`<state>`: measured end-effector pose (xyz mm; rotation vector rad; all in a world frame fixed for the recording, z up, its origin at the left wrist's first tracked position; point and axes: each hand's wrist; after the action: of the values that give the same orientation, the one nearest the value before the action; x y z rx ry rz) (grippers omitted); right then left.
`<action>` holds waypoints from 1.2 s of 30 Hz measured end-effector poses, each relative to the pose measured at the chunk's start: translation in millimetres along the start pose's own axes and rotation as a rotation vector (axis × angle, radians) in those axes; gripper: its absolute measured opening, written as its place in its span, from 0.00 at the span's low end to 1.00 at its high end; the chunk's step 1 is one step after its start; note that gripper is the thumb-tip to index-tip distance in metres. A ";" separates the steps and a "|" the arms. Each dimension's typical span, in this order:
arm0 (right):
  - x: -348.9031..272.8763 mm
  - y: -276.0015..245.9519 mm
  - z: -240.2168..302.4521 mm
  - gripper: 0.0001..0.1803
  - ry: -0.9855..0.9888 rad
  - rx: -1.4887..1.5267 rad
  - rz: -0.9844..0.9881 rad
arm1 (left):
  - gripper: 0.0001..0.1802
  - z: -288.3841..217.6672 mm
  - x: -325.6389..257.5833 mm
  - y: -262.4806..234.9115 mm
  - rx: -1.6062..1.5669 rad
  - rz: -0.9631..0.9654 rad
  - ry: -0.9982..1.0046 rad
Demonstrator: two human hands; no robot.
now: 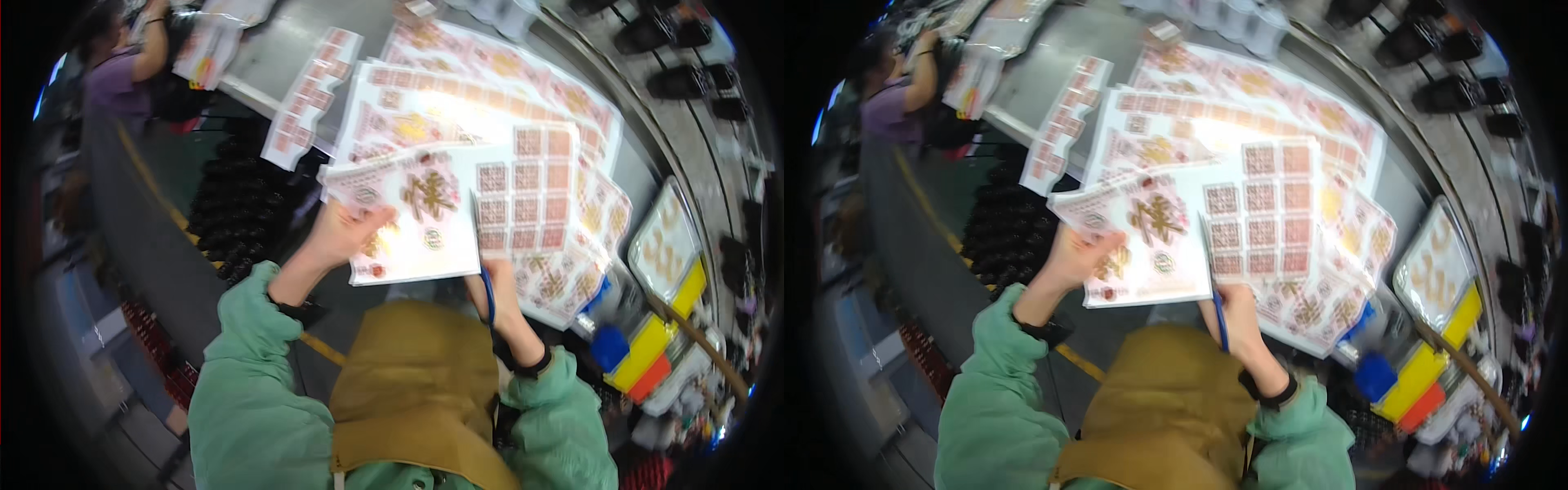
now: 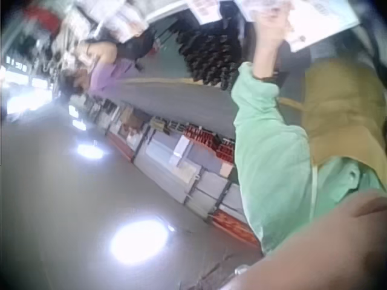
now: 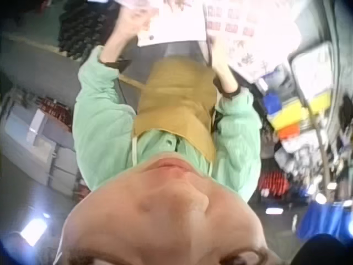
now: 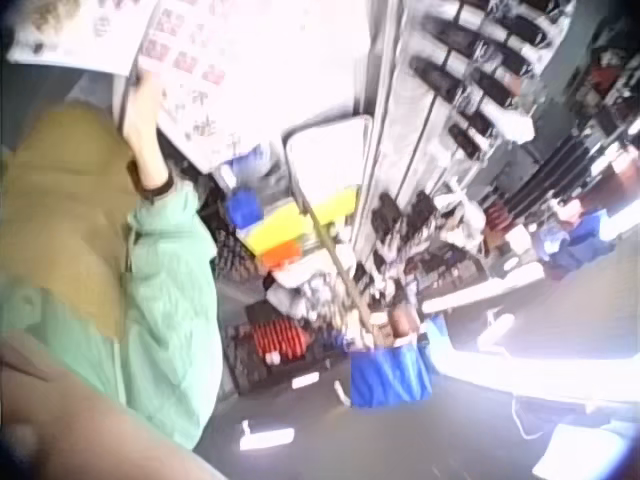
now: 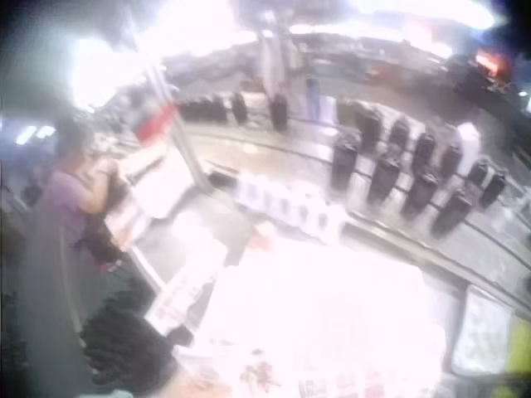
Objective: Cutting large sheets of printed product labels into smaller sections using scissors.
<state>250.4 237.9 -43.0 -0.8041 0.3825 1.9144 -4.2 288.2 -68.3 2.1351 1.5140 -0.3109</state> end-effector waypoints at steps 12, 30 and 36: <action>-16.2 -35.7 -9.9 0.13 0.188 0.125 0.530 | 0.14 8.6 -7.0 7.4 0.069 0.050 0.018; 13.6 -10.1 3.8 0.21 0.140 0.212 0.355 | 0.09 -3.5 -24.2 14.6 -0.147 -0.085 -0.316; 9.6 -2.0 -6.9 0.21 -0.033 -0.011 0.180 | 0.09 -12.7 -20.1 18.0 -0.152 -0.033 -0.379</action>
<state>251.9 241.3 -54.3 -0.7652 0.4367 2.0958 4.2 273.9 -43.6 1.8118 1.3084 -0.5583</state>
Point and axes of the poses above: each hand's wrist, its own x-axis towards the middle knuckle, its own y-axis out of the palm, z = x × y, and after that the axes turned 10 degrees about z, right-handed
